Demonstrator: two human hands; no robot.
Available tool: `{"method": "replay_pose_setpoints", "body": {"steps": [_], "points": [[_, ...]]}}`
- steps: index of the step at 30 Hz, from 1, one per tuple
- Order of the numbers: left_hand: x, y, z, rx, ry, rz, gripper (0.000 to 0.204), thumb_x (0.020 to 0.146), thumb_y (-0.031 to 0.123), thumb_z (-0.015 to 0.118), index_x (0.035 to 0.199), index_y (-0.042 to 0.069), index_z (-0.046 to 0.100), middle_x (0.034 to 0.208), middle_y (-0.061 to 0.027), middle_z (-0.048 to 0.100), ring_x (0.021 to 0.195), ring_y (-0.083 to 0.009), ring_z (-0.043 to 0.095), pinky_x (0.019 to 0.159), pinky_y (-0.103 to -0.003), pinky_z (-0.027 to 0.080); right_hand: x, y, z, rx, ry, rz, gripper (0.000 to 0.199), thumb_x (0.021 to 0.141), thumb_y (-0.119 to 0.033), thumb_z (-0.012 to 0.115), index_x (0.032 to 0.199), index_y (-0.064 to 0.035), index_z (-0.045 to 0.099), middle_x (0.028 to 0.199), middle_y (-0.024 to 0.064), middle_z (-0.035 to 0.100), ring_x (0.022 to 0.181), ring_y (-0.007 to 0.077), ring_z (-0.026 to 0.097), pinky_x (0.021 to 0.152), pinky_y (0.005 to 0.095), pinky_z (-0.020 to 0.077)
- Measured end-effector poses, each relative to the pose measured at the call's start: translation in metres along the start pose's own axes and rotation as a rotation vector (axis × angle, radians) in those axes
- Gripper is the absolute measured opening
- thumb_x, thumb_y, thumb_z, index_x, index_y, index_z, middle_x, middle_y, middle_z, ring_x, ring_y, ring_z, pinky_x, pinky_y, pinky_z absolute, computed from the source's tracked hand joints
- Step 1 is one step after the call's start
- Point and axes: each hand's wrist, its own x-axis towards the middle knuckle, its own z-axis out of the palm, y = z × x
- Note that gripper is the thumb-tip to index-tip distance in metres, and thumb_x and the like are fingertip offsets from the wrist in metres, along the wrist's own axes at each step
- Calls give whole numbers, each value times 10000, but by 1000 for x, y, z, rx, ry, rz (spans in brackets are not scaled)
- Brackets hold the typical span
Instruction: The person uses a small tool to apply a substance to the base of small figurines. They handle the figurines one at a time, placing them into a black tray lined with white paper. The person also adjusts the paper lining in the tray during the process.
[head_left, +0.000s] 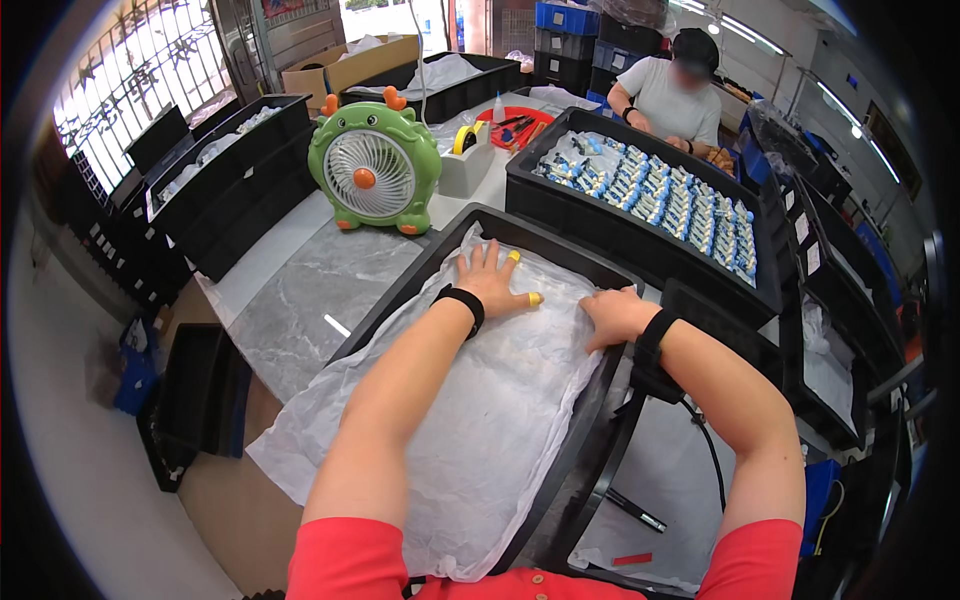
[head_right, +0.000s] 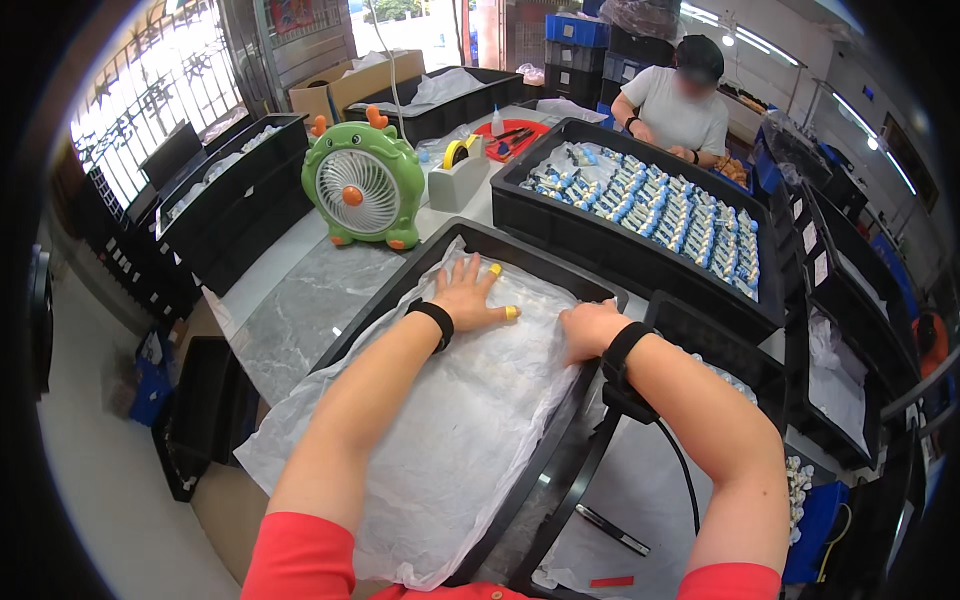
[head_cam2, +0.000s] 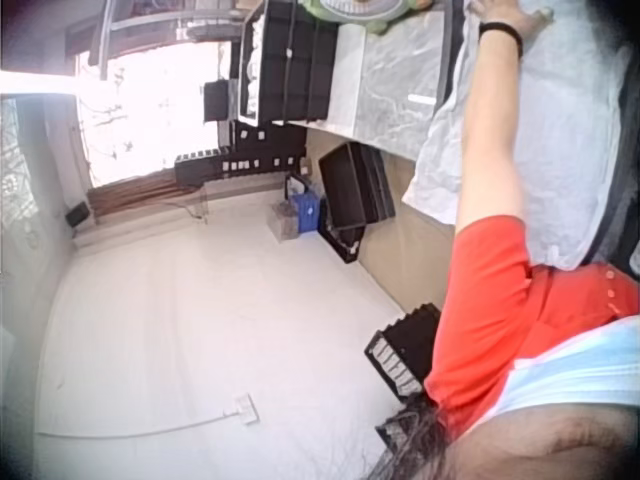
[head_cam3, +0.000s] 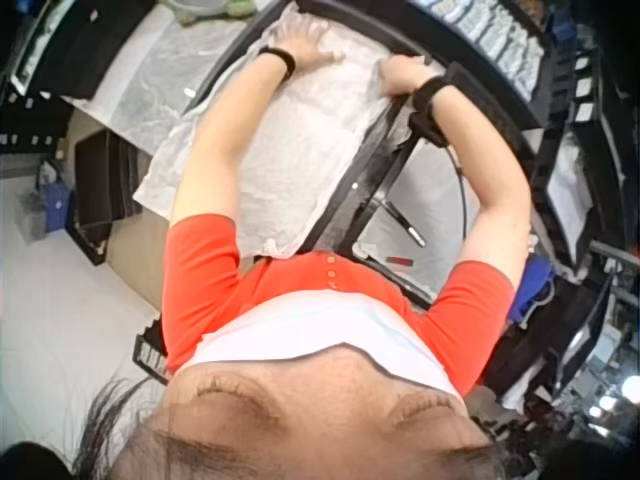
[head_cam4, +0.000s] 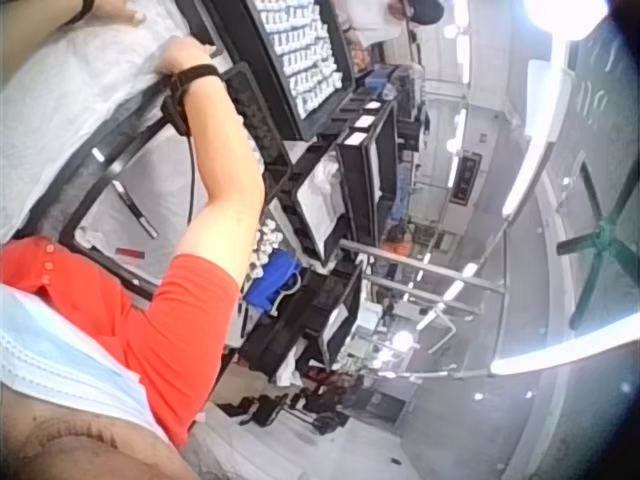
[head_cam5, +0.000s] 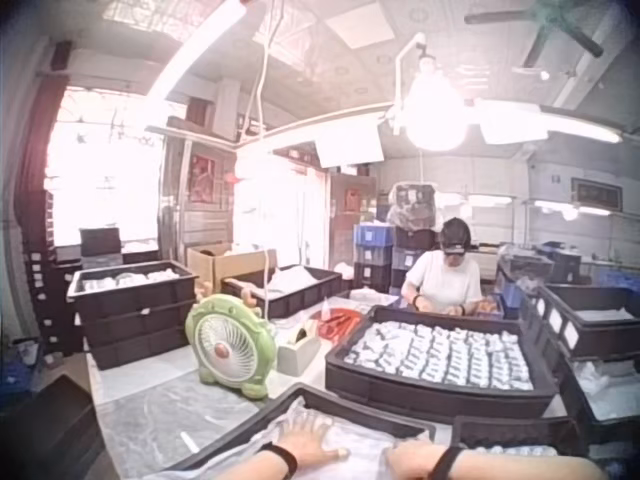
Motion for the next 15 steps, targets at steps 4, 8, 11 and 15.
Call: {"method": "replay_pose_setpoints", "body": {"steps": [4, 8, 11, 15], "points": [[-1, 10, 2, -12, -21, 12, 1010, 706, 754, 494, 1459, 127, 246, 1522, -215, 65, 1396, -420, 40, 1088, -575, 50, 1, 7, 6, 2, 55, -30, 598, 644, -385, 705, 1102, -17, 596, 959, 172, 664, 982, 315, 620, 902, 418, 398], [-2, 14, 3, 6, -34, 10, 1036, 706, 774, 480, 1464, 116, 222, 1517, -235, 44, 1393, -438, 19, 1079, -590, 38, -2, 4, 4, 16, 66, -48, 591, 636, -383, 711, 1090, -20, 605, 963, 173, 665, 982, 315, 620, 909, 423, 391], [-2, 15, 2, -2, -41, 4, 1038, 704, 774, 482, 1464, 117, 218, 1519, -230, 40, 1394, -436, 18, 1079, -590, 41, -6, 3, 2, -4, 89, -34, 605, 626, -405, 717, 1081, -21, 616, 979, 170, 665, 1004, 315, 613, 973, 477, 337], [-1, 12, 5, 6, -35, -1, 1034, 707, 770, 484, 1465, 120, 216, 1522, -223, 35, 1396, -430, 20, 1079, -590, 46, -11, -1, -4, -29, -13, 31, 660, 622, -454, 721, 1108, -20, 619, 1030, 165, 659, 1054, 316, 594, 1032, 583, 219]]}}
